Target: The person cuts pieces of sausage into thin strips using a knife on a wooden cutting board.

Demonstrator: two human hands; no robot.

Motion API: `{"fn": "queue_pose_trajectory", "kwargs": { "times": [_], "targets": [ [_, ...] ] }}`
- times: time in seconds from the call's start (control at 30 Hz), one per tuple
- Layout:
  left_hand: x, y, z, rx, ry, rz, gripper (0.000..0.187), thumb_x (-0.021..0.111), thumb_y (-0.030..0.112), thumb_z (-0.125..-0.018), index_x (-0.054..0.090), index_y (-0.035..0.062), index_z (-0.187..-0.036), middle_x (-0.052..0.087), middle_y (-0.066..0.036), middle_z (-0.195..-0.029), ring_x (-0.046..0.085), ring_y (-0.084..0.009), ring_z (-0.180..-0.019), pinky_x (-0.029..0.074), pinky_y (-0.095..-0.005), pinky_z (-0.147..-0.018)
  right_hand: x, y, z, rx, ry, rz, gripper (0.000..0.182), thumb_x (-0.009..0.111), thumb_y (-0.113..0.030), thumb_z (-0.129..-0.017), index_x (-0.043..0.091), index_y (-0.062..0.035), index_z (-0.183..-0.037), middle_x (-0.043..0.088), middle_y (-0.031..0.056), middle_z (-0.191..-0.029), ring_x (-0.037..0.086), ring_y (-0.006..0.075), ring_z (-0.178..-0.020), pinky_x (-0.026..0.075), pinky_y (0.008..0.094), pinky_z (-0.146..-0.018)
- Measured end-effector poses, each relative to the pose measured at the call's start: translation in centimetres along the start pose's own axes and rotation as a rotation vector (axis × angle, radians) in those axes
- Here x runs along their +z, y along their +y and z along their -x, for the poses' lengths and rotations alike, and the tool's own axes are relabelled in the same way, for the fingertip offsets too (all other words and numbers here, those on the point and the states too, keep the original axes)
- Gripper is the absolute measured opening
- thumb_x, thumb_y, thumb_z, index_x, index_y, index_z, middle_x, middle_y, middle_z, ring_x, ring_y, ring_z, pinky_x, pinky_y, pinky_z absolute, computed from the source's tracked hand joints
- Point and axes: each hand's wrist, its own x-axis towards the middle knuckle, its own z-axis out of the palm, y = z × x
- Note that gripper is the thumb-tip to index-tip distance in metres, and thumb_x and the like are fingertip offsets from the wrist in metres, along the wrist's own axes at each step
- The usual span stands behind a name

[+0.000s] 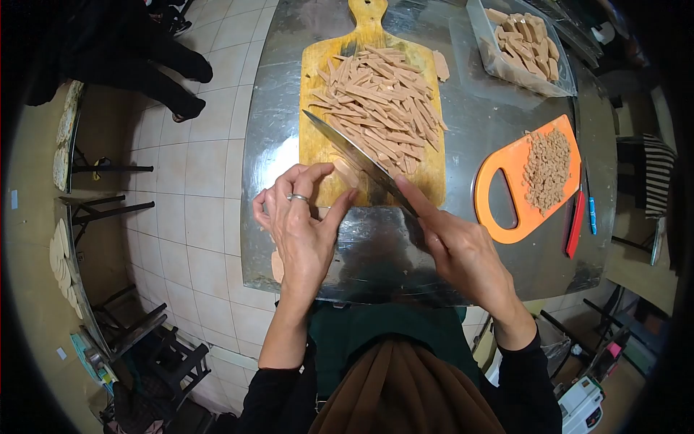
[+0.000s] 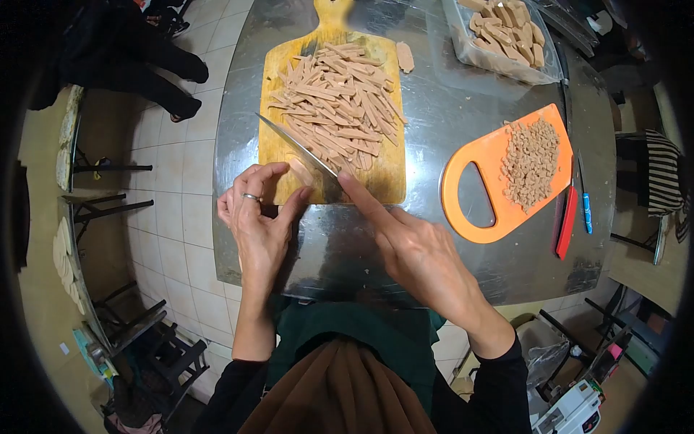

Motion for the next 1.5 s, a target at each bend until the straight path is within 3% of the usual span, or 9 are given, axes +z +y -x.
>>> {"fn": "queue_pose_trajectory", "kwargs": {
  "times": [0.2,0.67,0.87,1.03,1.2,1.3,1.4,1.5],
  "targets": [
    [0.8,-0.8,-0.1,0.083,0.024,-0.026,0.036,0.085,0.027,-0.081,0.077,0.0159,-0.114,0.062,-0.003,-0.114,0.057,-0.0188,-0.105,0.024,-0.0443,-0.107,0.2,-1.2,1.2,0.058,-0.042,0.024,0.082,0.058,0.005,-0.091,0.032,-0.0266,-0.162,0.057,0.0149,-0.072,0.063,0.0399,-0.061,0.054,0.0493,-0.058],
    [1.1,-1.0,-0.2,0.054,0.016,-0.047,0.037,0.087,0.026,-0.078,0.077,0.0177,-0.113,0.063,0.0,-0.115,0.058,-0.0179,-0.107,0.025,-0.0466,-0.107,1.3,-3.1,1.5,0.17,-0.131,0.11,0.093,0.059,0.009,-0.085,0.025,-0.0261,-0.164,0.055,0.0148,-0.076,0.062,0.0426,-0.058,0.056,0.0518,-0.058],
    [1.4,-1.4,-0.1,0.056,0.017,-0.017,0.038,0.087,0.024,-0.078,0.077,0.0163,-0.114,0.064,0.0,-0.115,0.058,-0.0188,-0.11,0.026,-0.0485,-0.109,1.8,-2.6,-0.7,0.116,-0.151,0.155,0.096,0.059,0.01,-0.083,0.024,-0.0255,-0.165,0.057,0.0151,-0.076,0.064,0.0437,-0.06,0.057,0.0514,-0.059],
    [1.8,-1.6,0.2,0.049,0.042,0.008,0.036,0.086,0.026,-0.08,0.077,0.0155,-0.113,0.064,0.0,-0.114,0.058,-0.0197,-0.111,0.025,-0.0488,-0.111,3.4,-0.8,-3.2,-0.052,0.036,0.054,0.089,0.057,0.009,-0.086,0.026,-0.0231,-0.164,0.063,0.0205,-0.081,0.066,0.0453,-0.067,0.058,0.0506,-0.06],
    [1.7,-1.6,0.3,0.033,0.041,0.051,0.033,0.085,0.026,-0.081,0.078,0.0151,-0.111,0.064,0.0,-0.113,0.058,-0.0202,-0.112,0.024,-0.0492,-0.113,1.5,-2.1,-2.7,0.085,-0.077,-0.011,0.08,0.056,0.015,-0.087,0.037,-0.0127,-0.159,0.066,0.0287,-0.115,0.066,0.048,-0.097,0.055,0.0501,-0.081],
    [1.8,-1.5,0.3,0.022,0.055,0.054,0.031,0.085,0.025,-0.081,0.079,0.0148,-0.109,0.063,0.0,-0.112,0.058,-0.02,-0.112,0.024,-0.0502,-0.113,1.0,-2.6,-1.4,0.102,-0.093,-0.006,0.081,0.057,0.013,-0.088,0.034,-0.0165,-0.16,0.065,0.0242,-0.101,0.065,0.0458,-0.084,0.055,0.0499,-0.072],
    [2.0,-1.6,0.3,0.027,0.071,0.063,0.03,0.085,0.024,-0.08,0.079,0.0145,-0.109,0.063,0.0,-0.111,0.058,-0.0196,-0.111,0.024,-0.0509,-0.113,1.3,-2.5,-0.4,0.087,-0.084,0.01,0.086,0.06,0.006,-0.09,0.027,-0.0222,-0.164,0.059,0.0163,-0.073,0.062,0.0427,-0.061,0.054,0.0509,-0.058],
    [2.0,-1.6,0.3,0.033,0.073,0.058,0.031,0.086,0.023,-0.08,0.079,0.0144,-0.109,0.063,0.001,-0.111,0.059,-0.0191,-0.11,0.025,-0.0517,-0.112,1.6,-2.8,0.1,0.114,-0.093,0.017,0.087,0.06,0.006,-0.089,0.026,-0.0226,-0.164,0.056,0.0147,-0.071,0.061,0.0415,-0.059,0.054,0.0503,-0.057]
  ]
}}
